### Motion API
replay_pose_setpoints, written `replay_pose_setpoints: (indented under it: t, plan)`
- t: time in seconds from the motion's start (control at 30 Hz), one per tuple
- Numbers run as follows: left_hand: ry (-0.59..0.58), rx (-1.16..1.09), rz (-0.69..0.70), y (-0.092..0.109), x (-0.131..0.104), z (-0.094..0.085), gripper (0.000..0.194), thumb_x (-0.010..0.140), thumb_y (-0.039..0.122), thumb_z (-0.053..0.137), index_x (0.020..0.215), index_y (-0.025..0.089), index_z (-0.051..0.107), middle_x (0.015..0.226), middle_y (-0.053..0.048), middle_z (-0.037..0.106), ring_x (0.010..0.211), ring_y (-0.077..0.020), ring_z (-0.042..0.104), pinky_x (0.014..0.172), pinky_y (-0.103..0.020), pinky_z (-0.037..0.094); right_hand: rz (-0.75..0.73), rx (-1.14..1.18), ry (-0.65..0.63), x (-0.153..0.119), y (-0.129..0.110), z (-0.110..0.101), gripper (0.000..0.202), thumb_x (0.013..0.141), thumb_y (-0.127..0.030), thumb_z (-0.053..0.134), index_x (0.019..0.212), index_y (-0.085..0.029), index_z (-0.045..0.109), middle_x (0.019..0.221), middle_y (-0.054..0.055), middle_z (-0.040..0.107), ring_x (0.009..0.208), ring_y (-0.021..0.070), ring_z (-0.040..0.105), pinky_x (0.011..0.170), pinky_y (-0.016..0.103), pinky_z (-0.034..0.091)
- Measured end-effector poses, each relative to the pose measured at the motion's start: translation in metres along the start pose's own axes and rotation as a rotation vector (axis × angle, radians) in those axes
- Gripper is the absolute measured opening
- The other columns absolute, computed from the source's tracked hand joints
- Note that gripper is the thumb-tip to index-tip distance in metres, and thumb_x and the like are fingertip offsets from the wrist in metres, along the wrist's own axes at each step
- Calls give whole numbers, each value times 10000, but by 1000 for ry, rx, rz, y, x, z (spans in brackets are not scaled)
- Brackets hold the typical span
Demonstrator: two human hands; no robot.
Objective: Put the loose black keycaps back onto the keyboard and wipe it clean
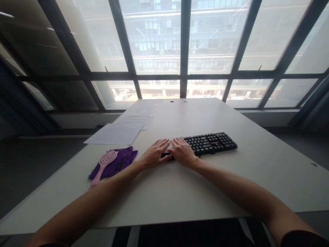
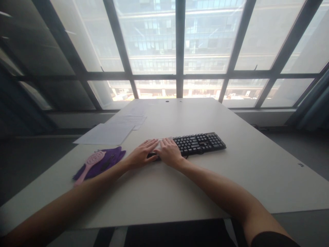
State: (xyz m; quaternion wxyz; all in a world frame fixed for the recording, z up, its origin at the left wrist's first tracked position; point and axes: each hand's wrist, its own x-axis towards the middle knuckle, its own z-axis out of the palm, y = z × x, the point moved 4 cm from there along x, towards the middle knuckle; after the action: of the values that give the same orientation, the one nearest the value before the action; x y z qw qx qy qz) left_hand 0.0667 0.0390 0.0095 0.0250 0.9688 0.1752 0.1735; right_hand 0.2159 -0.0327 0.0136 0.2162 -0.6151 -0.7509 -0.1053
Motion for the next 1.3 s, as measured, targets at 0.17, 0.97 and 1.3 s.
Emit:
replay_pose_setpoints:
  t: [0.17,0.97,1.3]
  plan:
    - [-22,15,-8,-2,-1,2,842,909,592,633,1584,175,351,1605,-162,391,1496,-329,367,1242,-531,287,8,0,-7,0,2,4,593,1047,-535,405,1397,-88,579,1413,200,601,1378,284,488,1170,445,344]
    - [22,-11,4,-1,0,0,795,905,579,649,1542,160,427,1565,-181,451,1464,-343,418,1232,-539,323,13,-5,-24,0,-1,-1,607,1048,-536,391,1397,-81,588,1428,207,593,1381,290,495,1183,444,342]
    - [28,-2,20,-2,0,2,780,911,575,642,1549,187,419,1561,-159,465,1448,-337,440,1236,-522,320,17,-17,-19,0,-1,0,610,1052,-532,384,1393,-70,589,1415,212,602,1378,291,503,1184,443,337]
